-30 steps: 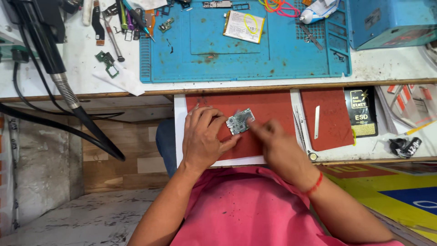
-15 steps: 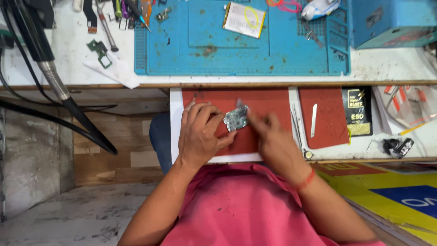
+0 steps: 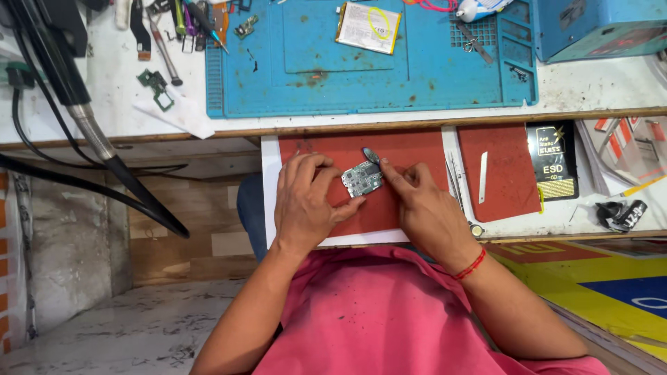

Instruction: The person scrubs a small circuit board with a toothbrush on a red mat, then uses a hot air gun to blow air over the board, and continues scrubbing. The person handles the board and tools directly without visible final placement.

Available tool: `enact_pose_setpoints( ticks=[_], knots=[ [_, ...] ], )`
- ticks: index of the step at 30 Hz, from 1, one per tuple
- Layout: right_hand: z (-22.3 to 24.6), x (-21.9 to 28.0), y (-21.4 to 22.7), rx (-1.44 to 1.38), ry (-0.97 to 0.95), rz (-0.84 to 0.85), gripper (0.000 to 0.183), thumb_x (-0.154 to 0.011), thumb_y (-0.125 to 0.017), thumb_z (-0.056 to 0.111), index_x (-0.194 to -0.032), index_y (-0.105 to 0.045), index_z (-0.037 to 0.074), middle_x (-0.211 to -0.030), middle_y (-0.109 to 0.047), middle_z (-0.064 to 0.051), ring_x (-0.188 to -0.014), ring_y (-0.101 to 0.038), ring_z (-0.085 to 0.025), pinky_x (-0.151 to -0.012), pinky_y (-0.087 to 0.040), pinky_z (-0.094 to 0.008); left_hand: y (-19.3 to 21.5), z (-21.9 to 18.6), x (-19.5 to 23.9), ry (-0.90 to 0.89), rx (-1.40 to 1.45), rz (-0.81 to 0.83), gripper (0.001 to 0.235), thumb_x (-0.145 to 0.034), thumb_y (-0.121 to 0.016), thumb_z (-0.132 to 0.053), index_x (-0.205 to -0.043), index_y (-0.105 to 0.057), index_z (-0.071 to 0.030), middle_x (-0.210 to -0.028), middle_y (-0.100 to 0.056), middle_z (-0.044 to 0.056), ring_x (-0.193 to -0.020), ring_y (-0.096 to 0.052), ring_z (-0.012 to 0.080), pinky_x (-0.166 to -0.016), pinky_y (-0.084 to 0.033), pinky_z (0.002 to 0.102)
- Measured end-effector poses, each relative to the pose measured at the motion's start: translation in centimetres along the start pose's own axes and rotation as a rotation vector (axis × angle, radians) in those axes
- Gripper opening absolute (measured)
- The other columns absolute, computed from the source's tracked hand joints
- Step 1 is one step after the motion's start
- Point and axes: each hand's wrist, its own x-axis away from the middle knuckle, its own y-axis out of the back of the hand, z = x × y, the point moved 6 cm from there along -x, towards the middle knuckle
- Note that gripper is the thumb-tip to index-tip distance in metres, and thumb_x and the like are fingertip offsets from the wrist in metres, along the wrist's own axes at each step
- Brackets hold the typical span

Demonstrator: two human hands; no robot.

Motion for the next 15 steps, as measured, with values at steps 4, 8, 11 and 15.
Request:
enact_pose_setpoints(
  ticks=[4, 8, 11, 15],
  knots=[
    [0.9, 0.3, -0.7, -0.076, 0.144, 0.085, 0.063, -0.083, -0.053, 0.001, -0.143, -0.058, 0.019, -0.107, -0.059, -0.016, -0.073, -0.067, -0.041, -0.063, -0.056, -0.052, 0.4, -0.1, 0.0, -0.020, -0.030, -0.021, 0.054, -0.063, -0.092, -0.031, -0.106, -0.073, -0.005, -0.120, -0.062, 0.011, -0.120, -0.055, 0.0344, -0.106, -0.043, 0.049],
    [0.1, 0.2, -0.3, -0.046, 0.120, 0.030, 0.065, -0.083, -0.051, -0.002, -0.144, -0.057, 0.017, -0.111, -0.060, -0.017, -0.073, -0.066, -0.042, -0.064, -0.056, -0.052, 0.1, -0.2, -0.1, -0.048, -0.044, 0.011, 0.051, -0.068, -0.093, -0.035, -0.105, -0.073, -0.006, -0.122, -0.063, 0.011, -0.121, -0.055, 0.0339, -0.104, -0.042, 0.050],
    [0.6, 0.2, -0.8, -0.062, 0.150, 0.125, 0.068, -0.079, -0.053, -0.001, -0.144, -0.056, 0.019, -0.109, -0.061, -0.015, -0.073, -0.068, -0.041, -0.064, -0.056, -0.051, 0.4, 0.0, -0.1, -0.017, -0.038, 0.022, 0.048, -0.063, -0.090, -0.031, -0.102, -0.074, -0.007, -0.122, -0.063, 0.011, -0.121, -0.055, 0.0329, -0.107, -0.042, 0.051],
    [0.1, 0.3, 0.2, 0.009, 0.038, 0.002, 0.064, -0.086, -0.052, -0.001, -0.147, -0.055, 0.017, -0.109, -0.061, -0.016, -0.075, -0.067, -0.041, -0.065, -0.055, -0.052, 0.0, -0.3, 0.2, -0.021, -0.020, 0.013, 0.048, -0.066, -0.092, -0.034, -0.100, -0.072, -0.005, -0.121, -0.063, 0.011, -0.121, -0.055, 0.0337, -0.105, -0.042, 0.051]
  ],
)
